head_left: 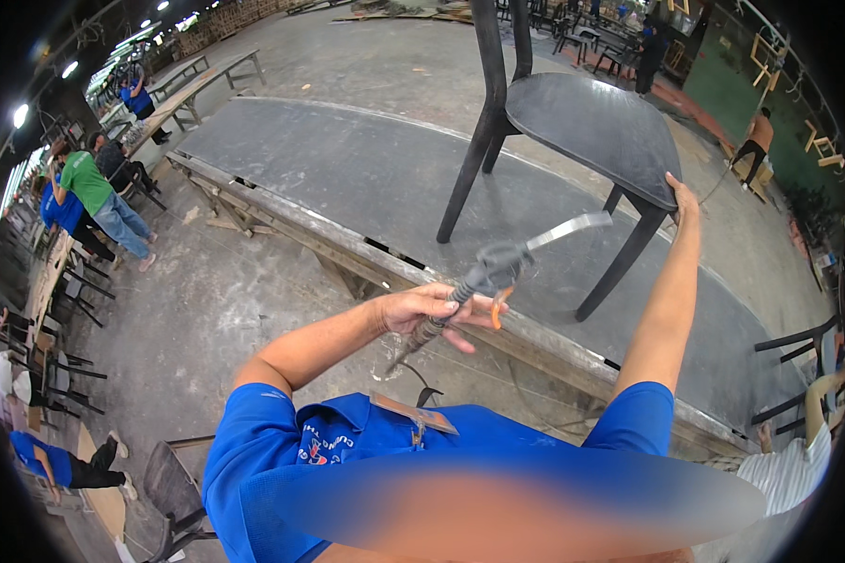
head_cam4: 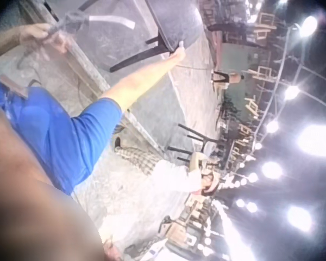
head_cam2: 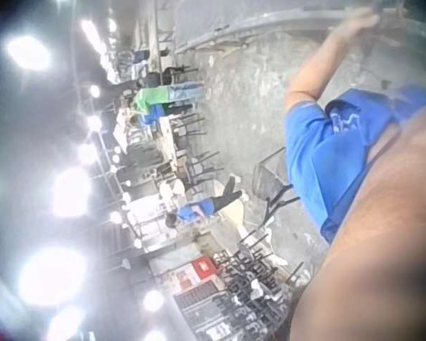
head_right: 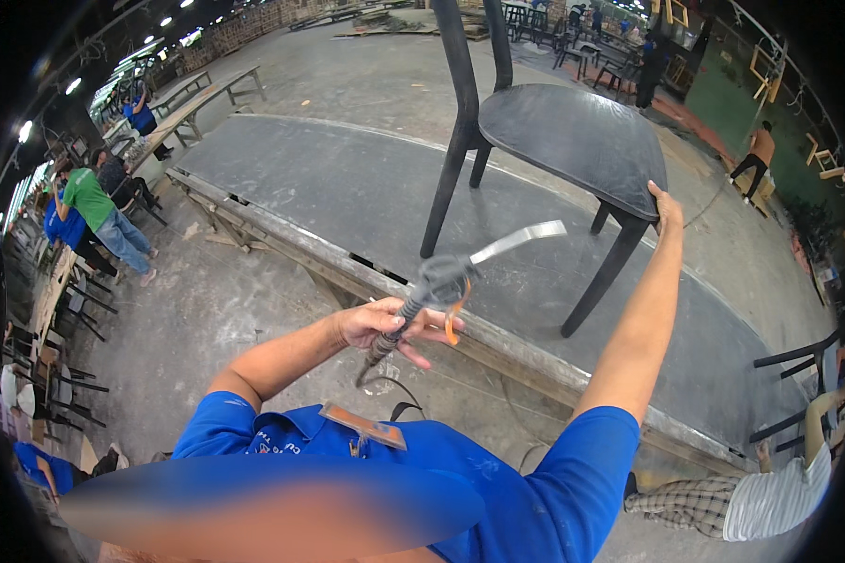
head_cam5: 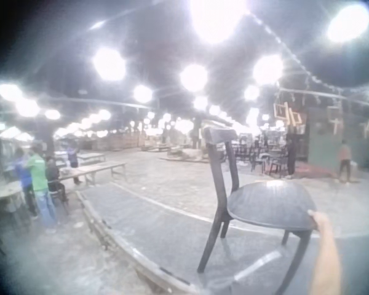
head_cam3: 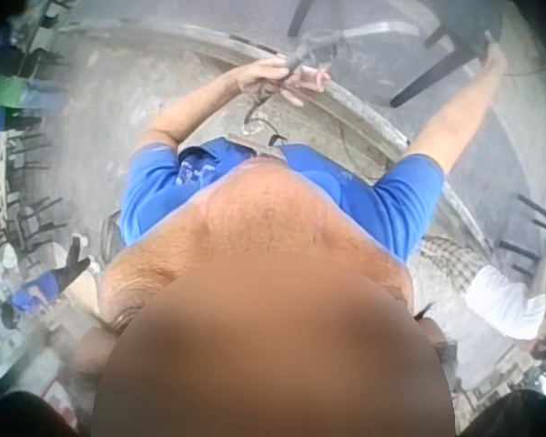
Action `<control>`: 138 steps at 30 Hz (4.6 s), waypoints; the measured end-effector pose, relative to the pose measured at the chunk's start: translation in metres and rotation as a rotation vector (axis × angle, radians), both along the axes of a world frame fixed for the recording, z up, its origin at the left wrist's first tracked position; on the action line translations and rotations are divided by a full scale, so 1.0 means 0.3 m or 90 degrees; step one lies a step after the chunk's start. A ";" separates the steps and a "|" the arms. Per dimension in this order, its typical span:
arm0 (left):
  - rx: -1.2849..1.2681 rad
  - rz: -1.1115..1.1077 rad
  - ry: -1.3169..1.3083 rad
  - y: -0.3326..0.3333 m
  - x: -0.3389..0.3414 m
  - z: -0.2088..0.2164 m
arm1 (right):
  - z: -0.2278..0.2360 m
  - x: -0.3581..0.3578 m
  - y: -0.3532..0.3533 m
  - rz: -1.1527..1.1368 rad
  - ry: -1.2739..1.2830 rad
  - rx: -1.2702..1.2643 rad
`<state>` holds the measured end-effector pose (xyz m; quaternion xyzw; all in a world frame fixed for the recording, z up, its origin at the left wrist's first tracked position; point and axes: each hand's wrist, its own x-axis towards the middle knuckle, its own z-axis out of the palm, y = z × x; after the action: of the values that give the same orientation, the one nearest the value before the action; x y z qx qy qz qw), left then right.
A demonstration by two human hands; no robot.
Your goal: The person cleans a black chair by first using a handheld blower to remove dust from the seat and legs, then wiping the seat and legs with a white cloth. The chair is rotated and flipped to access all surfaces.
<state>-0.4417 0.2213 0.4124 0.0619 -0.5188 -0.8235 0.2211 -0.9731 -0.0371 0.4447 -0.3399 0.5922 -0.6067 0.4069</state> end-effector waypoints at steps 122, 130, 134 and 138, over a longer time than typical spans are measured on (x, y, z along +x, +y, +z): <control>-0.308 0.589 -0.054 -1.015 0.553 -0.197 | 0.131 0.409 0.064 -0.171 0.304 0.179; -0.718 1.054 0.159 -1.044 0.304 0.640 | 0.096 0.356 0.026 -0.206 0.369 0.163; -0.758 1.174 0.187 -1.052 0.268 0.787 | 0.088 0.358 0.020 -0.196 0.330 0.137; -0.661 1.055 0.379 -1.068 0.280 0.813 | 0.086 0.367 0.008 -0.230 0.347 0.158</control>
<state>-0.3577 -0.0991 0.6563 0.0906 -0.5294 -0.0674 0.8408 -0.8630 -0.0349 0.4706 -0.3268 0.7989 -0.4795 0.1580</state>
